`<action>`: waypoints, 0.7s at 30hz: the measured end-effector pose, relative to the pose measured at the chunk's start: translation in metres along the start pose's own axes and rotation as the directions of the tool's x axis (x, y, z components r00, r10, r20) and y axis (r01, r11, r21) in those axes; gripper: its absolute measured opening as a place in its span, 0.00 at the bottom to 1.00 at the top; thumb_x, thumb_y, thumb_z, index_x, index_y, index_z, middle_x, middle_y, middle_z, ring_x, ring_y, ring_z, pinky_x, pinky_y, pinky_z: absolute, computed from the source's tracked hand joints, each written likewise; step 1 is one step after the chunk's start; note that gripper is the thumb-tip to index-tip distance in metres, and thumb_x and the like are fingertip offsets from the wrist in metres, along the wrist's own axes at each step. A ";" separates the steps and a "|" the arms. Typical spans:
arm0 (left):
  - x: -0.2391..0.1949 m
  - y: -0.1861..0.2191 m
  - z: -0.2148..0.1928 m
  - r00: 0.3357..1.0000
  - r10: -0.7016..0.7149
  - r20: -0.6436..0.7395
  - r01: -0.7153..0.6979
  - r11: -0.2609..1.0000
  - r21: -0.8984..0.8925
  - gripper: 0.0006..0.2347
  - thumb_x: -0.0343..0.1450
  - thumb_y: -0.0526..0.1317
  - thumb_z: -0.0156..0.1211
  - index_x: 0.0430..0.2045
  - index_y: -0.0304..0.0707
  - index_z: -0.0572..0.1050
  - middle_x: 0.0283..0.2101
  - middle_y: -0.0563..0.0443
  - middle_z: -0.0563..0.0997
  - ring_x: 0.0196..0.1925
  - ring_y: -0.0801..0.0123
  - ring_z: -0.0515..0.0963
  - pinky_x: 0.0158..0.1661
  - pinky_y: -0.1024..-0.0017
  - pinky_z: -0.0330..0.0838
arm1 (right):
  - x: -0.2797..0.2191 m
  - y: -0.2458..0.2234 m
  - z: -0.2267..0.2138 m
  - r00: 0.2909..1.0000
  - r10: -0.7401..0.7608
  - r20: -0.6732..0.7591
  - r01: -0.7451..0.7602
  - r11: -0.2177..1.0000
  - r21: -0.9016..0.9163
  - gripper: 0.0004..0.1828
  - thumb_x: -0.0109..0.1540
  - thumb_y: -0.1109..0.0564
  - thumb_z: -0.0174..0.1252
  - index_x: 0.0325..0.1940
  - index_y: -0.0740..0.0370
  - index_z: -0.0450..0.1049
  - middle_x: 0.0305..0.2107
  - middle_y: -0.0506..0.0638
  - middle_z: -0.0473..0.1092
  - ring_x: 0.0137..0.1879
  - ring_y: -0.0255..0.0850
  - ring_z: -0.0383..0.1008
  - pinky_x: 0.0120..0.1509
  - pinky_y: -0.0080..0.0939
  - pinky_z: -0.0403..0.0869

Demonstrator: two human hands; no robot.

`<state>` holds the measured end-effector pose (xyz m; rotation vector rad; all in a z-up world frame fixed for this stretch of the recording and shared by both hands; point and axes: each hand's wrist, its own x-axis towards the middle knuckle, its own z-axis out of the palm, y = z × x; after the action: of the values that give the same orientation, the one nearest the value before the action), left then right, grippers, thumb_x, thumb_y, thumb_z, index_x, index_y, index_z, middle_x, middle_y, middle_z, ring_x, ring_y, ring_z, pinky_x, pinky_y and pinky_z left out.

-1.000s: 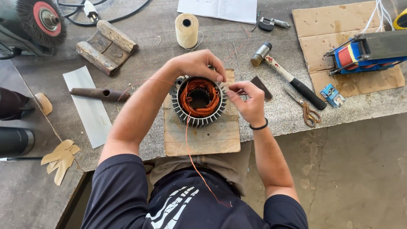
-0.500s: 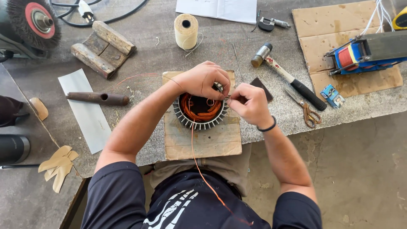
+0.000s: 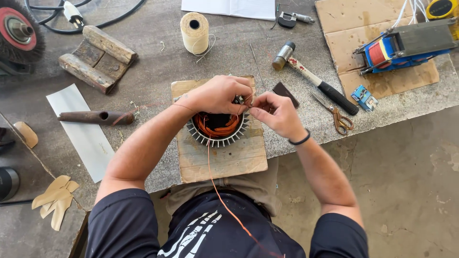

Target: Rewinding an electric motor stator by threading and organizing copper wires

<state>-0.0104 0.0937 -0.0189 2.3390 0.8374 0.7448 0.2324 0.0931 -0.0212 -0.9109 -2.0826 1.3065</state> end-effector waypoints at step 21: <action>-0.002 -0.001 -0.001 0.999 0.036 0.041 -0.038 0.998 0.041 0.08 0.72 0.46 0.62 0.29 0.47 0.72 0.36 0.52 0.75 0.44 0.50 0.79 0.42 0.56 0.75 | 0.005 -0.011 -0.021 0.982 0.004 0.190 0.018 0.994 -0.111 0.06 0.58 0.58 0.66 0.39 0.58 0.79 0.22 0.47 0.74 0.27 0.34 0.72 0.32 0.35 0.70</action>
<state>-0.0129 0.0933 -0.0192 2.4046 0.8015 0.6996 0.2414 0.1050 -0.0029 -0.8534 -2.3242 1.3293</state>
